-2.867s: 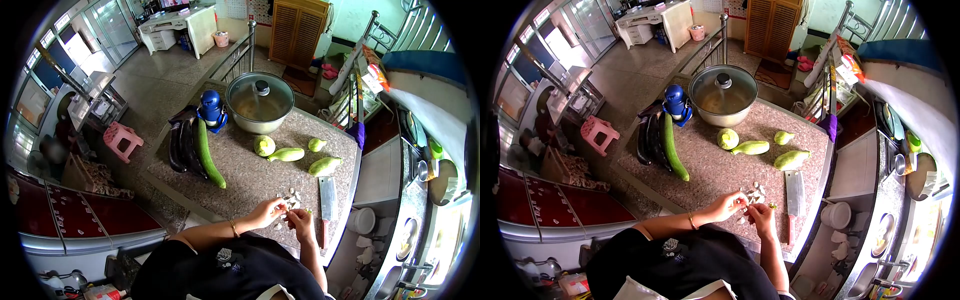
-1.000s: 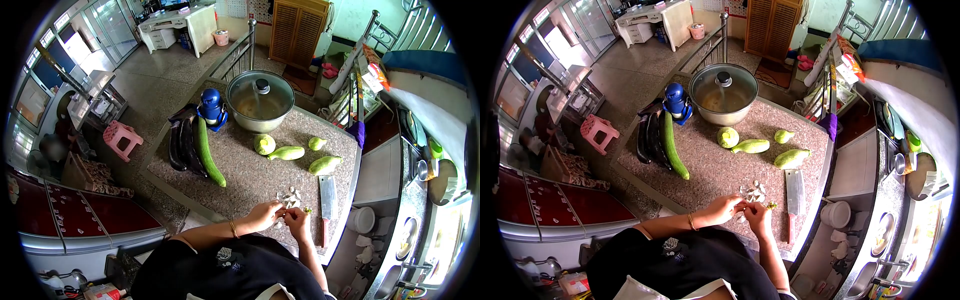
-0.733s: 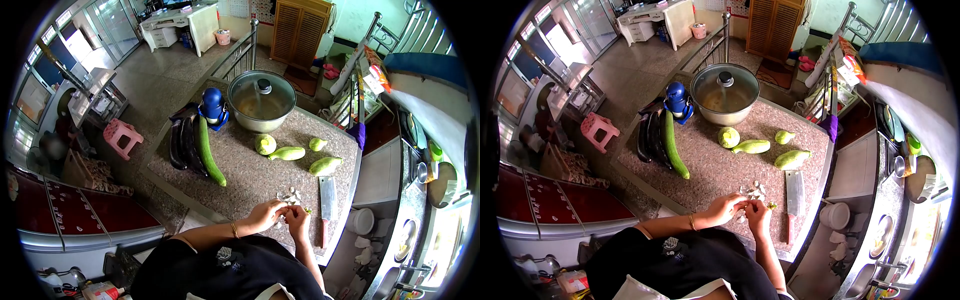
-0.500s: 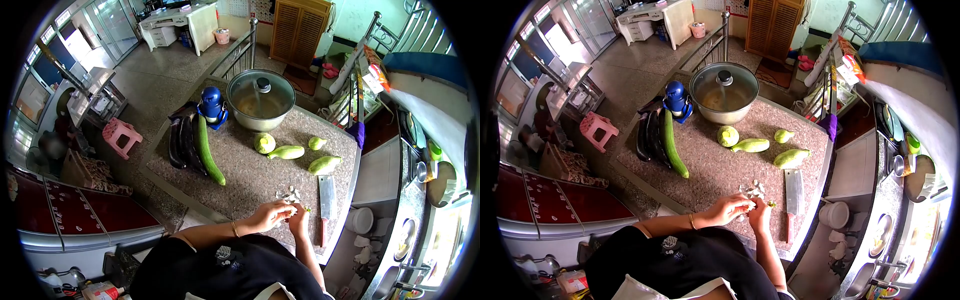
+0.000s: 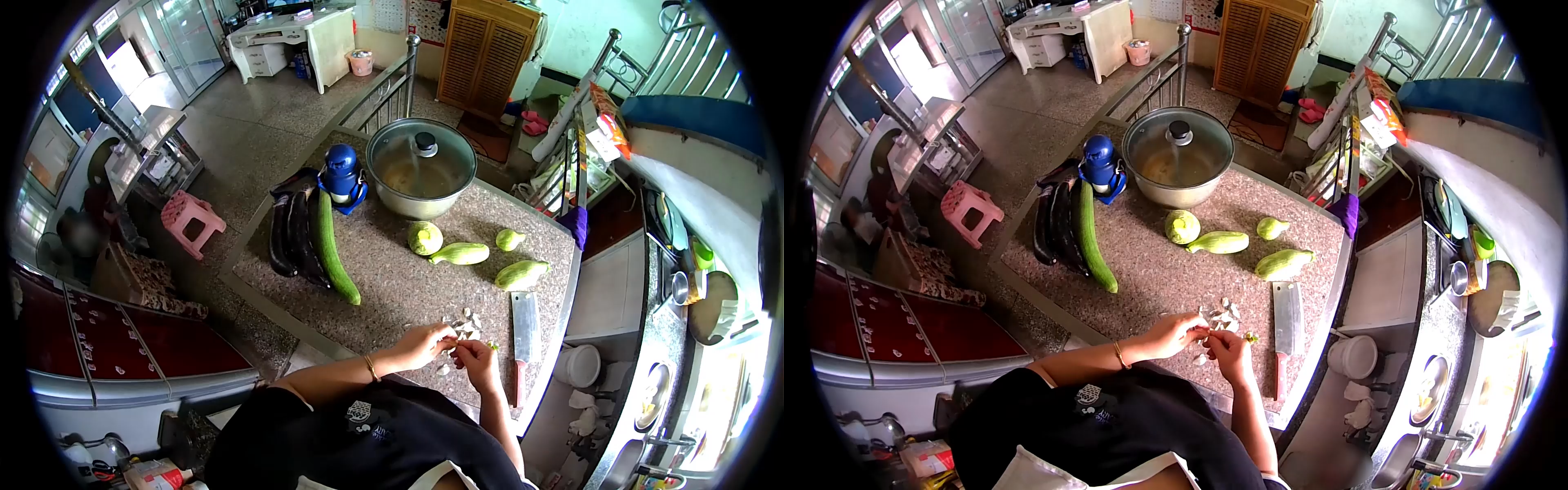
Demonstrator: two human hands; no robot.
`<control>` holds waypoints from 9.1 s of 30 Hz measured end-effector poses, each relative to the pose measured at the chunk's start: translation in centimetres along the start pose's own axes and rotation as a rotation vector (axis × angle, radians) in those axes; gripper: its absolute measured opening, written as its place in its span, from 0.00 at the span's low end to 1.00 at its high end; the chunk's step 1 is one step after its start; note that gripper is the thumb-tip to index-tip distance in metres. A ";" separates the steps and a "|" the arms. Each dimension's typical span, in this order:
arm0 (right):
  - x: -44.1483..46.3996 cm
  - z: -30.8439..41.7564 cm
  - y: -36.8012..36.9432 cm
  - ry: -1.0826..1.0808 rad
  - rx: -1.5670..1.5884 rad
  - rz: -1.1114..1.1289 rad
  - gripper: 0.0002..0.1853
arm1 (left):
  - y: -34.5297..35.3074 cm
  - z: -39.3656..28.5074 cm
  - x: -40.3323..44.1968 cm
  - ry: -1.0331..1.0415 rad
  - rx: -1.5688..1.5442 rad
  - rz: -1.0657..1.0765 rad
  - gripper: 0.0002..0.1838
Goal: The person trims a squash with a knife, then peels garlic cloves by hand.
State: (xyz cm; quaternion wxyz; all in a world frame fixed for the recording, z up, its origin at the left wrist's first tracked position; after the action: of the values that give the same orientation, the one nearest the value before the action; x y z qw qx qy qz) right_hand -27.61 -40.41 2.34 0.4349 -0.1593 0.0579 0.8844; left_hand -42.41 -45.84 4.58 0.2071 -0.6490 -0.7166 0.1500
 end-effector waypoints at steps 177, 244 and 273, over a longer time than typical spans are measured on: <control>-0.4 0.3 1.0 -0.005 0.491 -0.274 0.02 | -0.4 -2.5 -0.2 0.006 -0.310 -0.134 0.11; -2.8 4.6 1.7 -0.075 0.410 -0.306 0.03 | -2.2 -4.9 0.9 0.101 -0.311 -0.101 0.09; -2.0 3.7 1.3 -0.116 0.570 -0.225 0.05 | -1.5 -4.1 0.0 -0.144 -0.520 -0.057 0.10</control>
State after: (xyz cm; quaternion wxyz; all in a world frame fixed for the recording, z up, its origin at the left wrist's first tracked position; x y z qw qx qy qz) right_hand -28.33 -41.83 6.49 0.5596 0.0145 0.2606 0.7866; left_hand -41.66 -46.19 8.87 -0.0137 -0.6476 -0.7619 0.0009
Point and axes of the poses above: each hand's wrist, its own x-axis towards the middle knuckle, its own y-axis out of the palm, z = x × y, the point moved 4 cm from there along x, towards the middle knuckle, and after that the axes turned 2 degrees about -y, right-handed, at the moved point
